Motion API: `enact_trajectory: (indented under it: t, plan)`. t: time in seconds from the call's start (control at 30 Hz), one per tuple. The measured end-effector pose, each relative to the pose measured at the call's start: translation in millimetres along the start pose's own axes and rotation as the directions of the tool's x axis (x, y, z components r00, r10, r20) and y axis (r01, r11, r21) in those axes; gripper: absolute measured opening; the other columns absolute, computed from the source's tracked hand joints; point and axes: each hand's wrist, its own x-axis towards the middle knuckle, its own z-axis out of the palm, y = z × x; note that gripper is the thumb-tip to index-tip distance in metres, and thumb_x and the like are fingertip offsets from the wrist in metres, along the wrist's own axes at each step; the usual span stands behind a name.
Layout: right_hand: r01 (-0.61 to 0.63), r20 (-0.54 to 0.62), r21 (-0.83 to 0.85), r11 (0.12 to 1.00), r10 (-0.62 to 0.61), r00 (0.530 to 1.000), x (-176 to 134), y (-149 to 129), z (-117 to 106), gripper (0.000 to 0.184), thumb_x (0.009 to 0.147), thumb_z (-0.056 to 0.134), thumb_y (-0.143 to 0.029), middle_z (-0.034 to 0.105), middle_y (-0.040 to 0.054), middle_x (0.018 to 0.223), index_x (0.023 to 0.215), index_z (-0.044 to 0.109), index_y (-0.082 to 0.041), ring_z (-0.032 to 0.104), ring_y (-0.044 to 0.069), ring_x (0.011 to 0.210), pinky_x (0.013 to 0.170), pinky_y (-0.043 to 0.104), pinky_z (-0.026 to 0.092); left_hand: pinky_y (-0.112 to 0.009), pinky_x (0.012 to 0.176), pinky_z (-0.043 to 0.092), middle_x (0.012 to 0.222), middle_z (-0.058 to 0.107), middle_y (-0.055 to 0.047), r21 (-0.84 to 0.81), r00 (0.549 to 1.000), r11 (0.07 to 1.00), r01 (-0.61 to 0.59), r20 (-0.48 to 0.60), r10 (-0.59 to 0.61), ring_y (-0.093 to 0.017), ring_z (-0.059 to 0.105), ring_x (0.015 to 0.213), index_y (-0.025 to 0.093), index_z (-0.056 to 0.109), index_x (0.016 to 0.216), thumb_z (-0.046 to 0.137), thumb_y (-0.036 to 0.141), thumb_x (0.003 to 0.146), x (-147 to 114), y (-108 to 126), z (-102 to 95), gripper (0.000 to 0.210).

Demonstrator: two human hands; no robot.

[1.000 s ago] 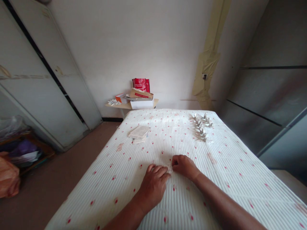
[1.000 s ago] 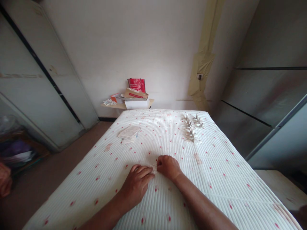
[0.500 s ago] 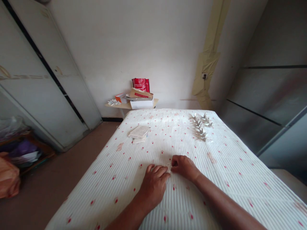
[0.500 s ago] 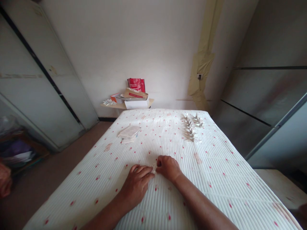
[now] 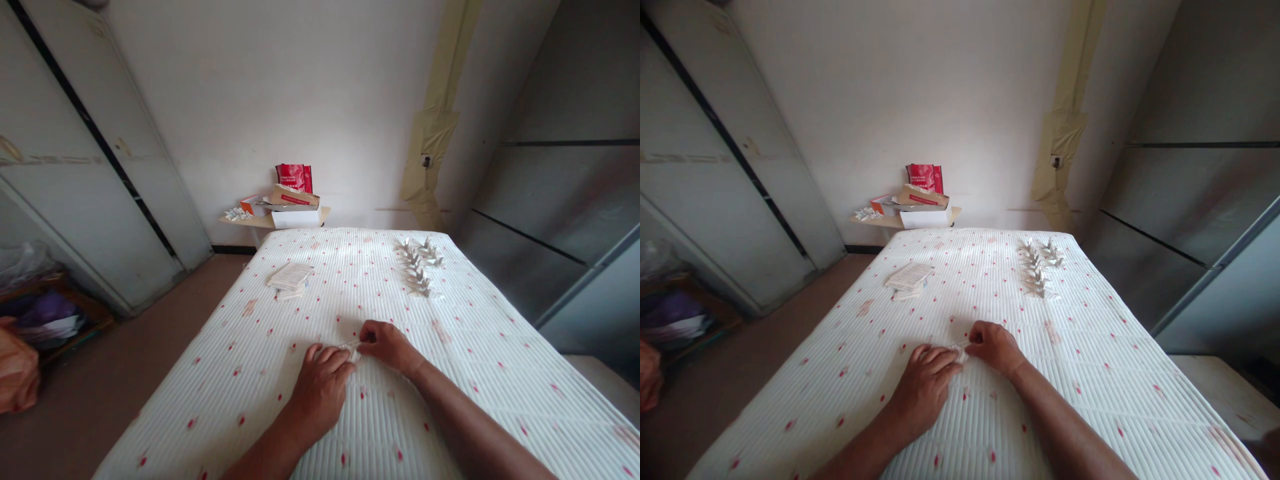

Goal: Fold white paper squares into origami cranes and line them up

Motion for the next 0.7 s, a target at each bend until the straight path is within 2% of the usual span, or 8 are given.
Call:
enact_trajectory:
  t: [0.1, 0.2, 0.37, 0.5, 0.6, 0.7]
  plan:
    - [0.012, -0.027, -0.087, 0.996, -0.014, 1.0, -3.8, -4.8, 1.3, 0.017, 0.064, 0.066, -0.028, 0.06, -0.0018, 0.078, 0.078, 0.06, -0.02, 0.053, 0.012, 0.069, 0.06, 0.021, 0.033, -0.044, 0.091, 0.031, 0.104, 0.063, -0.005, -0.016, 1.0, 1.0, 0.007, 0.004, -0.007, -0.021, 0.052, 0.098, 0.023, 0.061, 0.098, 0.048, 0.01, 0.081, 0.2, 0.6, -0.8, 0.025]
    - [0.013, -0.051, -0.144, 0.989, -0.021, 0.998, -3.8, -5.8, 4.7, 0.015, 0.065, 0.065, -0.026, 0.059, -0.0023, 0.078, 0.078, 0.06, -0.021, 0.052, 0.011, 0.069, 0.06, 0.021, 0.031, -0.044, 0.091, 0.031, 0.105, 0.063, -0.005, -0.017, 1.0, 1.0, 0.015, 0.007, -0.015, -0.02, 0.052, 0.099, 0.023, 0.061, 0.097, 0.048, 0.01, 0.08, 0.6, 1.5, -1.9, 0.025]
    - [0.022, -0.042, -0.1, 0.995, -0.027, 0.999, 1.7, 1.2, 5.9, 0.006, 0.067, 0.057, -0.019, 0.059, -0.0027, 0.075, 0.073, 0.059, -0.02, 0.053, 0.01, 0.068, 0.059, 0.02, 0.031, -0.044, 0.091, 0.031, 0.104, 0.063, -0.004, -0.011, 1.0, 1.0, 0.015, 0.008, -0.015, -0.02, 0.052, 0.099, 0.023, 0.06, 0.098, 0.048, 0.01, 0.08, 0.7, 2.2, -2.7, 0.025]
    - [0.027, -0.047, -0.091, 0.995, -0.032, 0.998, 2.0, 2.3, 2.8, 0.008, 0.069, 0.054, -0.017, 0.06, -0.0019, 0.075, 0.072, 0.06, -0.02, 0.053, 0.011, 0.07, 0.06, 0.02, 0.032, -0.044, 0.091, 0.03, 0.105, 0.063, -0.005, -0.018, 1.0, 1.0, 0.01, 0.009, -0.01, -0.02, 0.052, 0.099, 0.022, 0.06, 0.098, 0.046, 0.011, 0.081, 0.4, 2.3, -3.7, 0.025]
    - [0.027, -0.027, -0.079, 0.997, -0.029, 0.999, -1.1, -1.5, 1.0, 0.006, 0.071, 0.056, -0.023, 0.06, -0.0015, 0.075, 0.073, 0.06, -0.02, 0.053, 0.011, 0.068, 0.059, 0.02, 0.031, -0.044, 0.092, 0.03, 0.105, 0.063, -0.005, -0.018, 1.0, 1.0, 0.01, 0.016, -0.009, -0.02, 0.052, 0.1, 0.022, 0.06, 0.098, 0.045, 0.01, 0.081, 0.3, 2.3, -3.8, 0.025]
    - [0.032, -0.044, -0.106, 0.994, -0.037, 0.998, -3.9, -5.7, 1.7, 0.013, 0.067, 0.063, -0.029, 0.06, -0.0014, 0.076, 0.076, 0.06, -0.02, 0.052, 0.011, 0.067, 0.057, 0.021, 0.031, -0.044, 0.094, 0.029, 0.107, 0.063, -0.004, -0.002, 1.0, 1.0, 0.011, 0.004, -0.011, -0.02, 0.051, 0.101, 0.022, 0.06, 0.096, 0.046, 0.011, 0.082, 0.1, 2.2, -1.4, 0.023]
